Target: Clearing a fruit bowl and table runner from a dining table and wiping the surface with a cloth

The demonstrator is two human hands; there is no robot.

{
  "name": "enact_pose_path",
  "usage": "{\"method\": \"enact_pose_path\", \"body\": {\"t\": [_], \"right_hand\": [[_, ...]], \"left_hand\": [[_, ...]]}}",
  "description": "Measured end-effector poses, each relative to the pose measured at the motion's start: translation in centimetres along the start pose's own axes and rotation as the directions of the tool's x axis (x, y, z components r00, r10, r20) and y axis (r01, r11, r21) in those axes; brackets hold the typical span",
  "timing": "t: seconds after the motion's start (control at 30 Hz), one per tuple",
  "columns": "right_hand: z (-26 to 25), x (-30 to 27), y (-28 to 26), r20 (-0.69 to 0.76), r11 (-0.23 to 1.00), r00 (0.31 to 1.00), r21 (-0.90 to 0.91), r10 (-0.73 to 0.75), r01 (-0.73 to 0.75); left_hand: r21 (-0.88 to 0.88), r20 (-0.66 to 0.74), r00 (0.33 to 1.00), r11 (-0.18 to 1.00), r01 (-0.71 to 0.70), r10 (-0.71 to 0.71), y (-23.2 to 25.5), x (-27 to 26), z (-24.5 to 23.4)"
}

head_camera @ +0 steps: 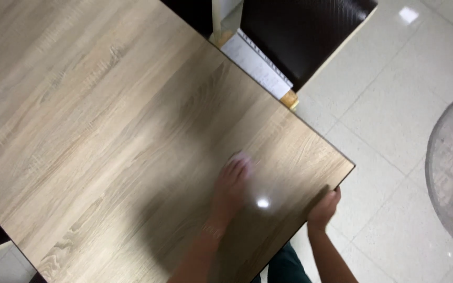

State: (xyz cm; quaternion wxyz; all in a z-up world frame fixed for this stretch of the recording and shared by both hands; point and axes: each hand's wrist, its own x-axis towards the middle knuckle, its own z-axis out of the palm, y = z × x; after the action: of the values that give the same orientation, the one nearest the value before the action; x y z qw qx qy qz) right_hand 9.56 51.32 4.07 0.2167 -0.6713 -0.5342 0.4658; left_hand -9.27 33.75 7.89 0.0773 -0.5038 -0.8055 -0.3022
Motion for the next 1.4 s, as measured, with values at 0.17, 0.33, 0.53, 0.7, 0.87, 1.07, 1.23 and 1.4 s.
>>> {"method": "enact_pose_path", "body": {"t": [0.17,0.33,0.53,0.7,0.87,1.07,1.23,1.4], "right_hand": [[-0.2,7.9,4.6,-0.065,0.980,0.998,0.197,-0.021,0.034],[0.0,7.1,0.8,-0.112,0.982,0.976,0.049,0.189,-0.185],[0.2,6.2,-1.3,-0.111,0.979,0.973,0.017,0.204,-0.203],[0.8,4.3,-4.0,-0.120,0.937,0.934,0.144,0.336,-0.319],[0.7,7.5,0.0,-0.145,0.961,0.950,0.048,0.278,-0.274],[0.4,3.2,-4.3,-0.094,0.927,0.933,0.185,0.346,-0.326],[-2.5,9.9,2.5,-0.153,0.993,0.981,-0.012,0.115,-0.118],[-4.9,6.4,0.3,0.037,0.840,0.851,-0.141,-0.525,0.524]], "left_hand": [[-0.351,-0.307,0.878,0.901,0.254,-0.367,-10.6,-6.4,1.1],[0.236,-0.512,0.822,0.879,0.415,-0.251,-18.7,3.3,0.6],[0.404,-0.315,0.858,0.760,0.509,-0.407,-24.2,15.3,8.3],[0.170,-0.227,0.818,0.805,0.568,-0.529,-13.2,21.0,8.1],[0.099,-0.062,0.983,0.979,0.179,-0.174,-6.6,16.9,20.4],[-0.122,0.405,0.898,0.964,0.236,-0.169,7.8,11.8,13.7],[-0.137,0.073,0.996,0.989,0.050,-0.041,13.1,5.3,18.4],[-0.151,0.036,0.999,0.988,0.043,-0.038,15.8,0.6,18.1]]}}
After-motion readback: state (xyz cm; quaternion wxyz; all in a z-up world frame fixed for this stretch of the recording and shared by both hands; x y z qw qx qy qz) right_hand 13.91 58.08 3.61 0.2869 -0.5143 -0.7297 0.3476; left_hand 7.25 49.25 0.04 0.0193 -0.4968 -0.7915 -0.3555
